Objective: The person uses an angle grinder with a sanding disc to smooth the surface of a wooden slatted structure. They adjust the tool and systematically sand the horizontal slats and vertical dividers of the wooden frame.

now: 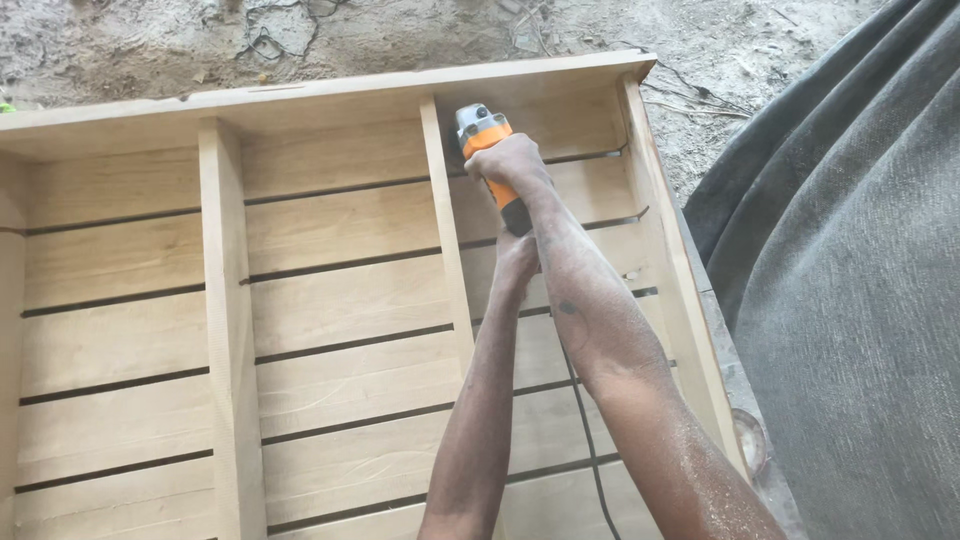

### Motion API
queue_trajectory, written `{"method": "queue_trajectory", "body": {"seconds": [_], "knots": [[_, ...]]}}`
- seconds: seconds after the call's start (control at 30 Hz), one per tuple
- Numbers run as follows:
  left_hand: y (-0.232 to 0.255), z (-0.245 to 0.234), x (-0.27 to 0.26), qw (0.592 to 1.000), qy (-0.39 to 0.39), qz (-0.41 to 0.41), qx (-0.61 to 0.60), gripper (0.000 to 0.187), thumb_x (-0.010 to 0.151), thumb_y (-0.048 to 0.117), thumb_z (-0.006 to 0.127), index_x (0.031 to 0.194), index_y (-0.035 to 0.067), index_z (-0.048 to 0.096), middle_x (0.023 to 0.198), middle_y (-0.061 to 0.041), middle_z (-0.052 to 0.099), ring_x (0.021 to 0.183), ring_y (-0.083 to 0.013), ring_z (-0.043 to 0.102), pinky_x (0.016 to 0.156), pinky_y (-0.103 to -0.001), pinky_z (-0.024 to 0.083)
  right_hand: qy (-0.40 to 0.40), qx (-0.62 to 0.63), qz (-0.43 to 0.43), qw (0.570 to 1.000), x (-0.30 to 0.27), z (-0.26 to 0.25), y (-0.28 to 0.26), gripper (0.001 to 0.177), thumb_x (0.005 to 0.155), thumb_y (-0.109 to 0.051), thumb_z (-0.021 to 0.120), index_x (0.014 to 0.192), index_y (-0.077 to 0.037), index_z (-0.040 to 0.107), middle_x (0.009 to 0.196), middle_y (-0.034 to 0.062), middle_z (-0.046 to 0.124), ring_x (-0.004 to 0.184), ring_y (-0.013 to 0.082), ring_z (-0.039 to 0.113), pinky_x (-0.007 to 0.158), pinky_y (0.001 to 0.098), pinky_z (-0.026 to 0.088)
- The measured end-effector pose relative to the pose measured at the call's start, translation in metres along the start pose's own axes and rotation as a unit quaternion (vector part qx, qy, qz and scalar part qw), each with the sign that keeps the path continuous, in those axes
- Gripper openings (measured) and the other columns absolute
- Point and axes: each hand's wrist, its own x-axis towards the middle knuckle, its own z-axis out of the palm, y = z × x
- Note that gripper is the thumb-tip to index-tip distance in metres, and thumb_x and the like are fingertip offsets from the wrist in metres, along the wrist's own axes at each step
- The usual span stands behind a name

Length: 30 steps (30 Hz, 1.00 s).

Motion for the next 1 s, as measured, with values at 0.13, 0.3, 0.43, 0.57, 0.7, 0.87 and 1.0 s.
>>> {"method": "queue_trajectory", "body": {"seconds": [0.13, 0.3, 0.43, 0.57, 0.7, 0.87, 1.0], "knots": [[-0.002, 0.007, 0.002, 1.0, -0.005, 0.008, -0.027, 0.05, 0.083, 0.032, 0.074, 0.117, -0.003, 0.061, 0.085, -0.007, 0.067, 0.066, -0.0158, 0.065, 0.056, -0.034, 0.053, 0.013, -0.011, 0.001, 1.0, 0.004, -0.003, 0.0, 0.055, 0.058, -0.026, 0.087, 0.108, -0.005, 0.075, 0.111, 0.0115, 0.076, 0.102, 0.0197, 0.074, 0.089, 0.0319, 0.058], [-0.009, 0.034, 0.003, 0.999, -0.024, -0.032, -0.004, 0.046, 0.084, 0.034, 0.074, 0.112, -0.002, 0.064, 0.086, -0.006, 0.071, 0.069, -0.0148, 0.069, 0.059, -0.033, 0.057, 0.024, -0.009, 0.013, 1.0, 0.021, -0.025, 0.031, 0.054, 0.058, -0.025, 0.086, 0.107, -0.005, 0.076, 0.109, 0.0098, 0.077, 0.099, 0.0186, 0.075, 0.087, 0.031, 0.058], [-0.015, 0.067, 0.007, 0.997, -0.064, -0.026, -0.021, 0.042, 0.085, 0.034, 0.072, 0.106, -0.002, 0.07, 0.083, -0.007, 0.071, 0.07, -0.0165, 0.066, 0.059, -0.033, 0.054, 0.064, 0.016, 0.036, 0.997, 0.044, -0.055, 0.062, 0.057, 0.058, -0.027, 0.088, 0.108, -0.004, 0.074, 0.108, 0.0101, 0.077, 0.097, 0.0171, 0.075, 0.086, 0.0302, 0.059], [-0.025, 0.107, 0.014, 0.996, -0.087, -0.022, 0.017, 0.039, 0.088, 0.036, 0.073, 0.101, -0.001, 0.072, 0.085, -0.005, 0.07, 0.074, -0.0139, 0.063, 0.064, -0.032, 0.052, 0.084, -0.01, 0.043, 0.995, 0.068, -0.092, 0.098, 0.057, 0.059, -0.028, 0.087, 0.108, -0.002, 0.074, 0.108, 0.0116, 0.077, 0.095, 0.0182, 0.075, 0.084, 0.0316, 0.059], [-0.039, 0.131, 0.021, 0.995, -0.1, -0.003, -0.008, 0.036, 0.087, 0.033, 0.073, 0.101, 0.0, 0.073, 0.087, -0.004, 0.073, 0.077, -0.0127, 0.066, 0.068, -0.031, 0.053, 0.104, -0.02, 0.035, 0.994, 0.084, -0.108, 0.118, 0.058, 0.058, -0.028, 0.088, 0.108, -0.003, 0.074, 0.108, 0.0121, 0.076, 0.095, 0.0196, 0.074, 0.083, 0.0325, 0.059], [-0.049, 0.116, 0.02, 0.993, -0.117, -0.007, 0.001, 0.043, 0.093, 0.038, 0.074, 0.102, -0.004, 0.072, 0.085, -0.008, 0.069, 0.072, -0.0169, 0.062, 0.063, -0.033, 0.05, 0.1, 0.022, 0.059, 0.993, 0.076, -0.096, 0.123, 0.058, 0.058, -0.029, 0.089, 0.108, -0.003, 0.074, 0.109, 0.0121, 0.076, 0.097, 0.0192, 0.074, 0.084, 0.0324, 0.059], [-0.035, 0.105, 0.02, 0.994, -0.107, -0.008, -0.026, 0.043, 0.087, 0.039, 0.074, 0.111, 0.003, 0.069, 0.092, -0.003, 0.072, 0.077, -0.0123, 0.066, 0.066, -0.031, 0.054, 0.102, 0.024, 0.043, 0.994, 0.068, -0.093, 0.098, 0.059, 0.058, -0.03, 0.089, 0.108, -0.002, 0.074, 0.109, 0.0125, 0.076, 0.098, 0.0193, 0.075, 0.085, 0.0322, 0.059]]}}
